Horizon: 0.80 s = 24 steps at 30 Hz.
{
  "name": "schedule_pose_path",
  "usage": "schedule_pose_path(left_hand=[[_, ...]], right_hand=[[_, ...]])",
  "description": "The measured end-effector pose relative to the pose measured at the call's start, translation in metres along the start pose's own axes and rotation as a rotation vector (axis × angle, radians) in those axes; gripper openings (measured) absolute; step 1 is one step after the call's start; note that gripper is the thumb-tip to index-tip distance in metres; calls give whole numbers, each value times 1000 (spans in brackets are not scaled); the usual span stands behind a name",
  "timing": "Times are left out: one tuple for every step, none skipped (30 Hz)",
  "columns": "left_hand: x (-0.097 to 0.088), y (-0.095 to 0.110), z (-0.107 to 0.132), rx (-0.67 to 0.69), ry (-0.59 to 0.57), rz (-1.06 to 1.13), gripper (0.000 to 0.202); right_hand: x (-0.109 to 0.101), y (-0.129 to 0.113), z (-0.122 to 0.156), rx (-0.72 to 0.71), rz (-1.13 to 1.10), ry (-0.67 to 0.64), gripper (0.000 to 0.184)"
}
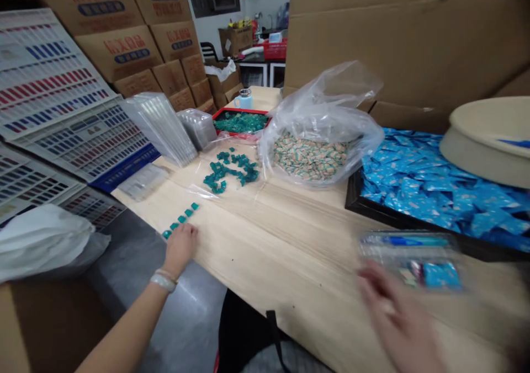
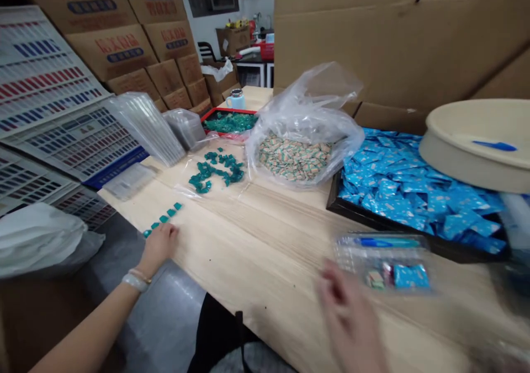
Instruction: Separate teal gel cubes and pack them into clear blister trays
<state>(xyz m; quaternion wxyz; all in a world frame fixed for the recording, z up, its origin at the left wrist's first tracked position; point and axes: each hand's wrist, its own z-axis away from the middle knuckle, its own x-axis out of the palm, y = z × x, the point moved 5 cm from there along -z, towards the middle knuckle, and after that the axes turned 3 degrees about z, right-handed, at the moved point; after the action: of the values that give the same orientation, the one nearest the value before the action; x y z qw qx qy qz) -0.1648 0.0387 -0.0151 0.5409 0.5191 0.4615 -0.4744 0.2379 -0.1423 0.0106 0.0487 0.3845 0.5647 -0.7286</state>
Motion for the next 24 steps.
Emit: schedule_pose_path(left_hand=[[9, 13, 9, 112, -54, 16, 25], [18, 33, 21, 242, -102, 55, 24], [25, 54, 34, 374, -148, 111, 22], [30, 75, 48, 495, -185, 178, 20], [34, 92, 61, 602, -218, 249, 18], [36, 106, 71, 681, -239, 312, 16], [37, 115, 78, 734, -250, 364, 15], [38, 122, 81, 771, -263, 401, 15], [39, 127, 82, 794, -273, 425, 14], [38, 131, 81, 809, -287, 436, 14], [36, 135, 79, 827, -312, 436, 14], [33, 141, 78, 850, -350, 423, 15], [28, 148, 77, 879, -396, 401, 16], [21, 159, 77, 916, -454, 372, 16], [12, 174, 78, 956, -517, 342, 16], [1, 193, 80, 1008, -581, 315, 15], [-12, 218, 82, 1074, -634, 294, 14], [-26, 247, 83, 1126, -653, 289, 15], [-40, 281, 84, 1211, -638, 290, 18], [-53, 317, 85, 1298, -580, 291, 24], [-63, 353, 86, 1400, -524, 314, 29], [-68, 386, 89, 1522, -509, 337, 31], [-67, 414, 92, 1612, -524, 342, 32], [-61, 436, 91, 1624, -543, 338, 30]], right_hand=[[26, -30, 3, -179, 43, -109, 36], [54, -58, 5, -386, 80, -231, 34], [80, -77, 6, -543, 142, -291, 34], [102, -87, 3, -648, 231, -329, 34], [122, -90, -2, -725, 333, -371, 34], [136, -87, -9, -770, 431, -398, 34], [143, -82, -15, -800, 499, -413, 32], [144, -76, -19, -808, 541, -418, 28], [140, -70, -21, -809, 553, -408, 26], [132, -65, -21, -813, 539, -389, 27], [122, -61, -17, -823, 511, -367, 34], [112, -56, -12, -839, 486, -346, 43], [104, -51, -7, -857, 477, -326, 52], [98, -44, -1, -876, 489, -307, 54], [95, -37, 5, -895, 520, -293, 48], [94, -29, 10, -909, 559, -278, 39], [95, -21, 13, -919, 593, -258, 30], [97, -14, 16, -921, 613, -235, 24], [98, -10, 17, -917, 618, -207, 23], [99, -7, 18, -910, 611, -180, 24], [99, -5, 19, -898, 598, -152, 25], [98, -5, 20, -887, 585, -129, 27], [97, -5, 21, -875, 578, -116, 28], [97, -5, 23, -862, 578, -112, 28]])
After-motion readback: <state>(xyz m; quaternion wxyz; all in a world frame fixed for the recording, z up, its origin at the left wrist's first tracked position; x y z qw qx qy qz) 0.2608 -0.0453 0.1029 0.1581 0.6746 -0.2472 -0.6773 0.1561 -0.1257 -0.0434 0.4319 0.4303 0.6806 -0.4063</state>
